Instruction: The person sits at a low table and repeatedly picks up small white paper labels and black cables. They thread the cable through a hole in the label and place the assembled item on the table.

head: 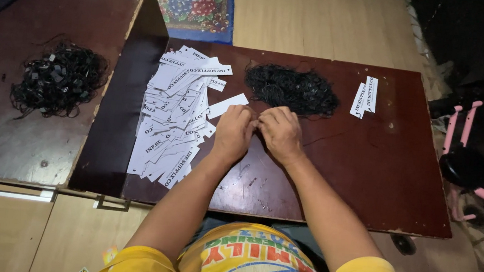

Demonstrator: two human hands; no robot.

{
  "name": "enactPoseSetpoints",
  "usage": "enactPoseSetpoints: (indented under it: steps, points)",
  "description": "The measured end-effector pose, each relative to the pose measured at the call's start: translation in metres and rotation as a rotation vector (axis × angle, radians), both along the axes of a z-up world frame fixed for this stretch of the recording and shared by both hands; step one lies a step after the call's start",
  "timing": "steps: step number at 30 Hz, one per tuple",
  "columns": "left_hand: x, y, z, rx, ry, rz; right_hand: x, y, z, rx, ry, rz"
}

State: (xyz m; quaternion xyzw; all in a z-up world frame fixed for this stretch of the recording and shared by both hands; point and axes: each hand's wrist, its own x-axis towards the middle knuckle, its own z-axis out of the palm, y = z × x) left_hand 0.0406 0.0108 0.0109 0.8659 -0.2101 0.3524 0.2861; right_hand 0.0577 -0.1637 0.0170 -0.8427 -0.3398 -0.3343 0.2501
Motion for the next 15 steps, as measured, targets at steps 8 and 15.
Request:
enactPoseSetpoints:
  steps: [8,15]
  points:
    - [0.005,0.000,-0.022,0.145,0.008,0.145,-0.006,-0.010,0.007,0.124,0.020,-0.129]
    - [0.010,0.002,-0.030,0.161,-0.048,0.340,-0.006,-0.017,0.001,0.120,0.065,-0.169]
